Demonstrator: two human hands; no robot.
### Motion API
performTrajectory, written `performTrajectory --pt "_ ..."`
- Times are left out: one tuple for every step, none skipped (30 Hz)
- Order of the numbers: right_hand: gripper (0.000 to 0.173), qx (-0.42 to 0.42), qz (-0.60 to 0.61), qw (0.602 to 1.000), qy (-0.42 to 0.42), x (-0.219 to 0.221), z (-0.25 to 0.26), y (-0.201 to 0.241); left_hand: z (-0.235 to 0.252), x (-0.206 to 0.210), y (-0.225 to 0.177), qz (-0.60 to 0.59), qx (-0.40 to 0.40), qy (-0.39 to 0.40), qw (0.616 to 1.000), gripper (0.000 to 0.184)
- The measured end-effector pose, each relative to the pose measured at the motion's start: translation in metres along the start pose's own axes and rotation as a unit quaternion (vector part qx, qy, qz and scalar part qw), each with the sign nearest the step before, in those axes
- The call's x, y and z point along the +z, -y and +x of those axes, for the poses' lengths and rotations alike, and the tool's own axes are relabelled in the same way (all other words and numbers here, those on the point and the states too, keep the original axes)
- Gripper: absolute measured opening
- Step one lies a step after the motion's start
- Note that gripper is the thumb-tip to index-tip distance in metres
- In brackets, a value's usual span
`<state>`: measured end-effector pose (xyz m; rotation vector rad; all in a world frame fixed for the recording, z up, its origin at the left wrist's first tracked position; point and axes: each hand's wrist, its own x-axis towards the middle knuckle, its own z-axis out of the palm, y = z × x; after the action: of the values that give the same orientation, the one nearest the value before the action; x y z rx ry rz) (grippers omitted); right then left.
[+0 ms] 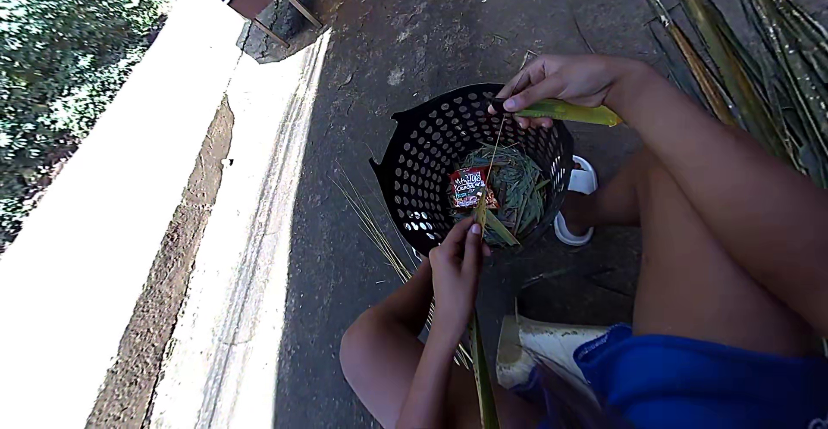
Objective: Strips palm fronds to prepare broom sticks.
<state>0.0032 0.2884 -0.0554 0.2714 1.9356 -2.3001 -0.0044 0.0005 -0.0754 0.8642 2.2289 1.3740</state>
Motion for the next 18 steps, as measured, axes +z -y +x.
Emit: performTrajectory --pt "0.024 -0.008 0.009 1.0 -0.023 -0.003 -0.001 0.001 0.0 0.0 0.0 0.003 -0.005 0.0 1.0 0.027" --pt "0.025 -0.018 0.024 0.998 -0.058 -0.006 -0.002 0.002 0.0 -0.001 0.001 0.004 -0.009 0.001 1.0 0.027" --pt "0.025 -0.026 0.04 0.994 -0.098 -0.011 -0.004 0.003 -0.001 -0.001 0.003 0.005 -0.013 0.001 1.0 0.027" --pt "0.024 -0.029 0.051 0.99 -0.13 -0.016 -0.005 0.005 -0.001 -0.002 0.004 0.005 -0.012 0.0 1.0 0.027" --pt "0.025 -0.029 0.054 0.987 -0.149 -0.02 -0.007 0.005 -0.001 -0.002 0.005 0.005 -0.009 -0.003 1.0 0.027" --pt "0.025 -0.021 0.051 0.986 -0.158 -0.02 -0.008 0.005 0.0 -0.002 0.004 0.005 -0.006 -0.008 1.0 0.027" --pt "0.026 -0.007 0.046 0.987 -0.156 -0.018 -0.009 0.005 0.001 -0.002 0.004 0.004 -0.006 -0.012 1.0 0.026" --pt "0.026 0.008 0.044 0.989 -0.14 -0.013 -0.009 0.004 0.002 -0.002 0.003 0.002 -0.008 -0.017 1.0 0.026" --pt "0.024 0.023 0.047 0.992 -0.116 -0.005 -0.008 0.002 0.003 -0.002 0.002 -0.001 -0.012 -0.02 1.0 0.025" --pt "0.024 0.036 0.056 0.995 -0.08 0.004 -0.007 -0.001 0.005 -0.002 0.0 -0.005 -0.015 -0.024 1.0 0.025" --pt "0.025 0.047 0.069 0.996 -0.03 0.015 -0.007 -0.004 0.007 -0.002 -0.002 -0.008 -0.017 -0.03 0.999 0.024" --pt "0.026 0.057 0.082 0.995 0.026 0.028 -0.006 -0.009 0.01 -0.003 -0.004 -0.012 -0.019 -0.039 0.999 0.023" --pt "0.028 0.068 0.093 0.99 0.08 0.041 -0.005 -0.013 0.013 -0.004 -0.008 -0.016 -0.02 -0.051 0.998 0.023" --pt "0.029 0.078 0.1 0.985 0.118 0.054 -0.004 -0.018 0.016 -0.004 -0.011 -0.022 -0.023 -0.063 0.997 0.027" --pt "0.028 0.084 0.099 0.982 0.138 0.066 -0.002 -0.022 0.018 -0.004 -0.014 -0.029 -0.028 -0.072 0.997 0.035" --pt "0.025 0.085 0.085 0.981 0.15 0.072 0.001 -0.026 0.021 -0.004 -0.016 -0.038 -0.031 -0.079 0.996 0.044" --pt "0.022 0.086 0.069 0.982 0.156 0.075 0.005 -0.027 0.023 -0.004 -0.017 -0.049 -0.032 -0.082 0.995 0.05" --pt "0.022 0.089 0.061 0.982 0.157 0.076 0.008 -0.026 0.024 -0.004 -0.017 -0.06 -0.033 -0.082 0.994 0.055"
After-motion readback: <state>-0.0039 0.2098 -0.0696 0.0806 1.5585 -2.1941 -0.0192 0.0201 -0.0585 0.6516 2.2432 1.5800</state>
